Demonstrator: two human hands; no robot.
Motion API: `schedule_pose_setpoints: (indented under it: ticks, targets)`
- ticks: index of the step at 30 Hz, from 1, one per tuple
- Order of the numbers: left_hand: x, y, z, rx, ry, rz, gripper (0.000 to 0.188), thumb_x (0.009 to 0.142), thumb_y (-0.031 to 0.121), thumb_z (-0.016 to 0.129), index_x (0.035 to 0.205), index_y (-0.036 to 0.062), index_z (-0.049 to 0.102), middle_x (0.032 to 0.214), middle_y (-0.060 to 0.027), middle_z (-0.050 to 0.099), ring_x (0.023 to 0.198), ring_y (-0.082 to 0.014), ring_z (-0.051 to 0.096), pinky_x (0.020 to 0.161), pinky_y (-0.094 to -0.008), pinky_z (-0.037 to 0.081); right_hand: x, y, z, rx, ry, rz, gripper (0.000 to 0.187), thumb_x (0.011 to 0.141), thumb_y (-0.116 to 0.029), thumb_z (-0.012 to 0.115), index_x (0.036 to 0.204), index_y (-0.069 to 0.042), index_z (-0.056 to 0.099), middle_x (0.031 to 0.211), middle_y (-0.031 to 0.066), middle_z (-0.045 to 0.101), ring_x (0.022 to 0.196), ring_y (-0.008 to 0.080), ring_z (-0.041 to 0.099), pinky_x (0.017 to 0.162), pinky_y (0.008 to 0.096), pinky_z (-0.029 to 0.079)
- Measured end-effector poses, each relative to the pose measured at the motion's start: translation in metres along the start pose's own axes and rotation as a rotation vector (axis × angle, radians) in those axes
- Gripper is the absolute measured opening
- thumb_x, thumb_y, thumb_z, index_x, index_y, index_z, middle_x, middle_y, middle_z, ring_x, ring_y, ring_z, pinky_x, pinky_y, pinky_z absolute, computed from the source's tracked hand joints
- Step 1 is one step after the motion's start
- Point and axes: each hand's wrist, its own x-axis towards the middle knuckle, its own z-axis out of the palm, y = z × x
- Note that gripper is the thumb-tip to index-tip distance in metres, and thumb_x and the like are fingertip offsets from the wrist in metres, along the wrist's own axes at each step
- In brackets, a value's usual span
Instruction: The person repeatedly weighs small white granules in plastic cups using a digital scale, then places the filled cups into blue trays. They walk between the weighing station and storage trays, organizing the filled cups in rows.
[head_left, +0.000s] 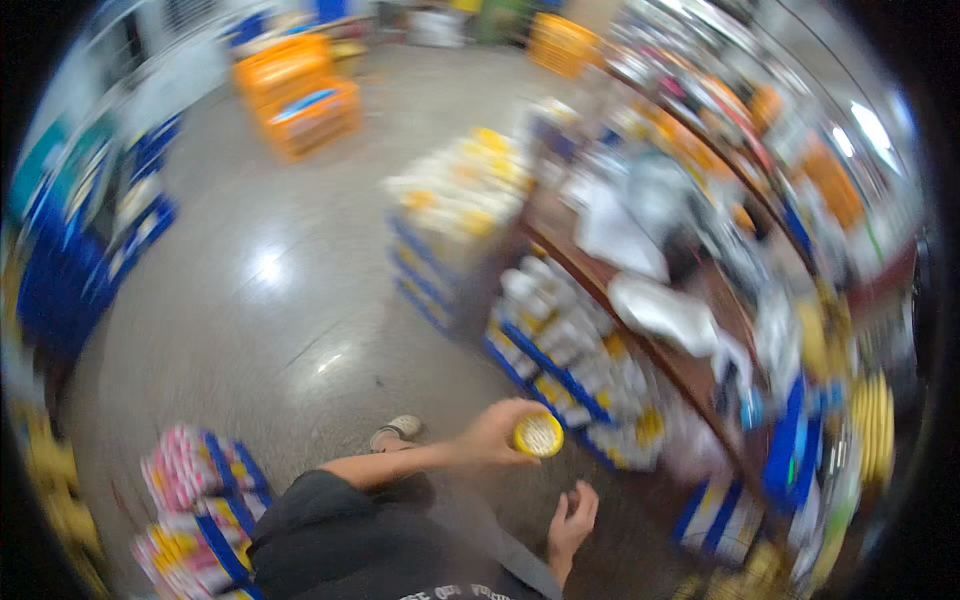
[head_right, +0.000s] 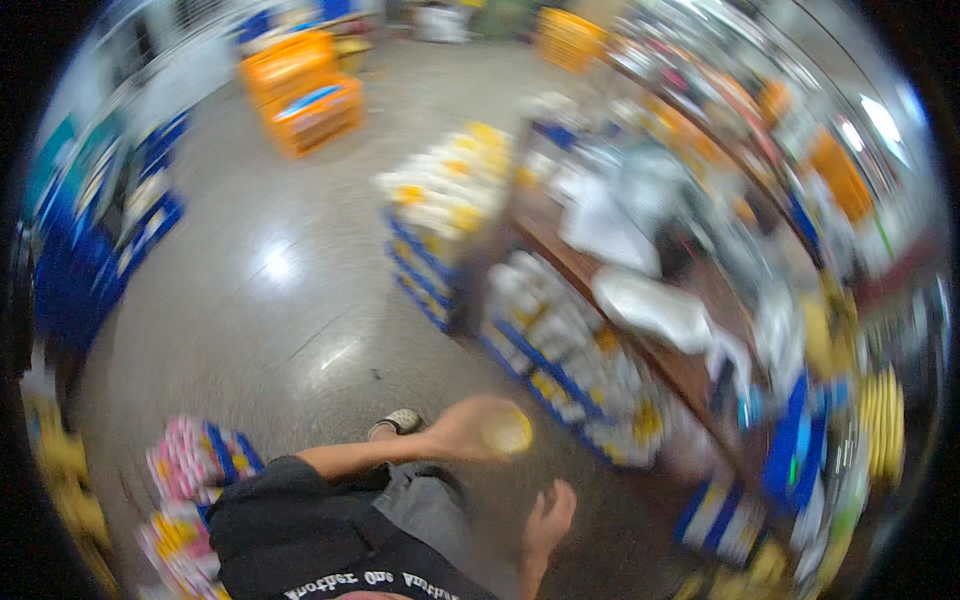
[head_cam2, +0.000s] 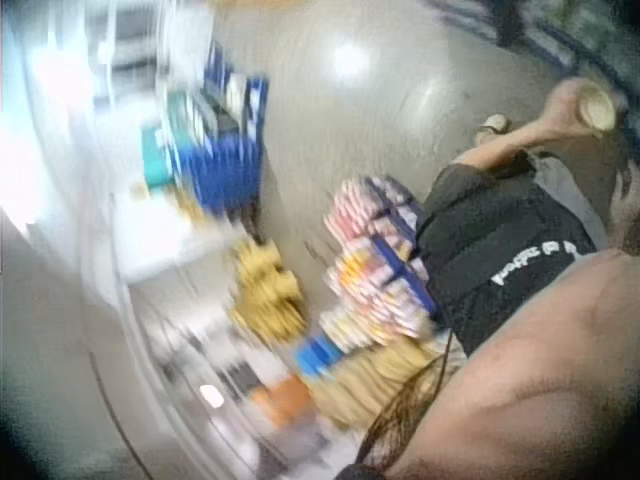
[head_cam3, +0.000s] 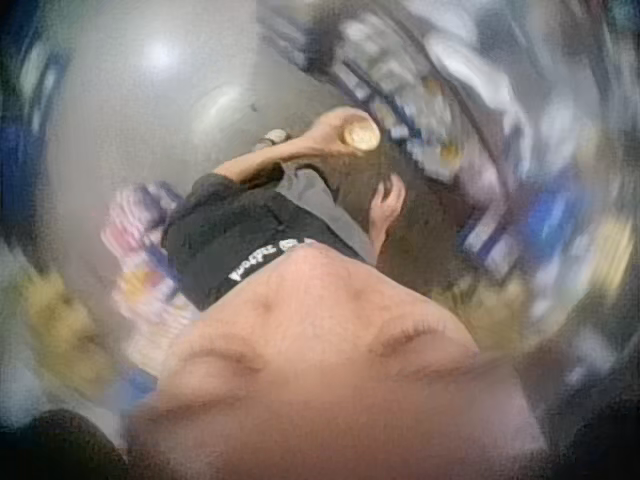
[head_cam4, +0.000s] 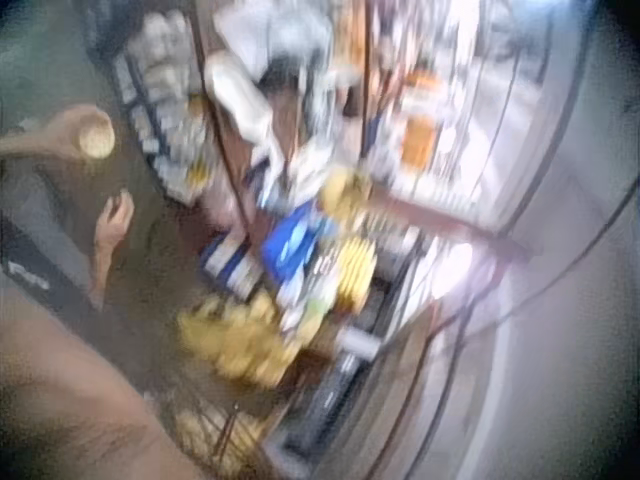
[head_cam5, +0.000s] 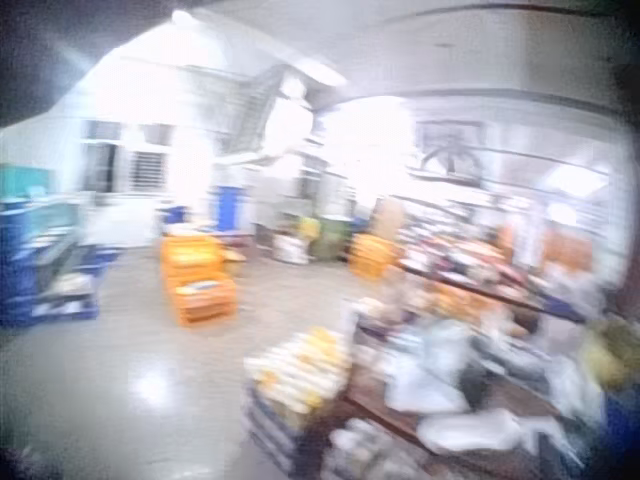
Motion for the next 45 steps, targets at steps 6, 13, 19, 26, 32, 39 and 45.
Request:
schedule_pose_setpoints:
  ticks: [6, 13, 19, 26, 32, 39, 45]
  targets:
    - [0.015, 0.044, 0.09, -0.104, -0.25, 0.027, 0.08, 0.068, 0.02, 0.096, 0.136, 0.0062, 0.056, 0.128, -0.0123, 0.064, 0.122, -0.0262, 0.062, 0.105, -0.0401, 0.049, -0.048, 0.057, -0.059, 0.024, 0.291, 0.026, 0.035, 0.093, -0.004, 0.068, 0.128, -0.001, 0.062, 0.128, 0.0175, 0.062, 0.1, 0.028, 0.068, 0.084, 0.0377, 0.058]
    - [0.078, 0.085, 0.193, -0.166, -0.428, 0.094, 0.084, 0.067, 0.022, 0.097, 0.136, 0.0032, 0.053, 0.13, -0.0111, 0.061, 0.123, -0.0232, 0.059, 0.108, -0.0377, 0.045, -0.068, 0.109, -0.125, 0.051, 0.438, 0.252, 0.033, 0.096, -0.009, 0.068, 0.127, -0.003, 0.063, 0.127, 0.0141, 0.063, 0.1, 0.0244, 0.068, 0.084, 0.0372, 0.058]
    - [0.166, 0.1, 0.296, -0.311, -0.369, 0.14, 0.085, 0.066, 0.017, 0.097, 0.136, 0.0018, 0.052, 0.127, -0.0093, 0.061, 0.119, -0.0206, 0.059, 0.105, -0.0355, 0.046, -0.002, 0.14, -0.245, 0.498, 0.55, 0.206, 0.028, 0.096, -0.004, 0.067, 0.123, -0.003, 0.064, 0.097, 0.0049, 0.068, 0.086, 0.0143, 0.064, 0.078, 0.0309, 0.054]
    - [0.285, 0.139, 0.43, -0.356, -0.336, 0.147, 0.084, 0.07, 0.018, 0.095, 0.138, 0.0022, 0.049, 0.129, -0.009, 0.058, 0.122, -0.0204, 0.058, 0.107, -0.036, 0.046, 0.116, 0.124, -0.468, 1.149, -0.118, -1.074, 0.046, 0.099, -0.03, 0.07, 0.14, -0.018, 0.054, 0.081, 0.0076, 0.064, 0.06, 0.0183, 0.057, 0.061, 0.038, 0.051]
    - [0.355, 0.17, 0.515, -0.39, -0.325, 0.09, 0.084, 0.066, 0.004, 0.094, 0.137, 0.0033, 0.05, 0.127, -0.0091, 0.058, 0.121, -0.0213, 0.059, 0.106, -0.0354, 0.047, 0.201, 0.168, -0.527, 1.082, -0.117, -1.043, 0.023, 0.106, -0.02, 0.054, 0.122, -0.025, 0.069, 0.069, 0.0038, 0.055, 0.052, 0.015, 0.044, 0.053, 0.0287, 0.038]
    - [0.394, 0.167, 0.587, -0.142, -0.206, 0.13, 0.079, 0.065, 0.006, 0.094, 0.133, 0.002, 0.053, 0.123, -0.0112, 0.06, 0.116, -0.0244, 0.061, 0.101, -0.0363, 0.05, 0.304, 0.294, -0.567, 0.4, -0.517, -0.923, 0.029, 0.092, -0.025, 0.071, 0.117, -0.011, 0.067, 0.081, 0.0077, 0.062, 0.072, 0.0258, 0.062, 0.062, 0.0376, 0.048]
    - [0.388, 0.171, 0.621, -0.107, -0.032, 0.027, 0.087, 0.066, 0.0, 0.092, 0.141, 0.0015, 0.048, 0.133, -0.0099, 0.056, 0.122, -0.0224, 0.058, 0.107, -0.0362, 0.048, 0.446, 0.405, -0.611, -0.035, -0.023, -0.536, 0.035, 0.087, -0.011, 0.075, 0.12, -0.007, 0.066, 0.105, 0.0126, 0.069, 0.084, 0.0281, 0.068, 0.08, 0.0396, 0.055]
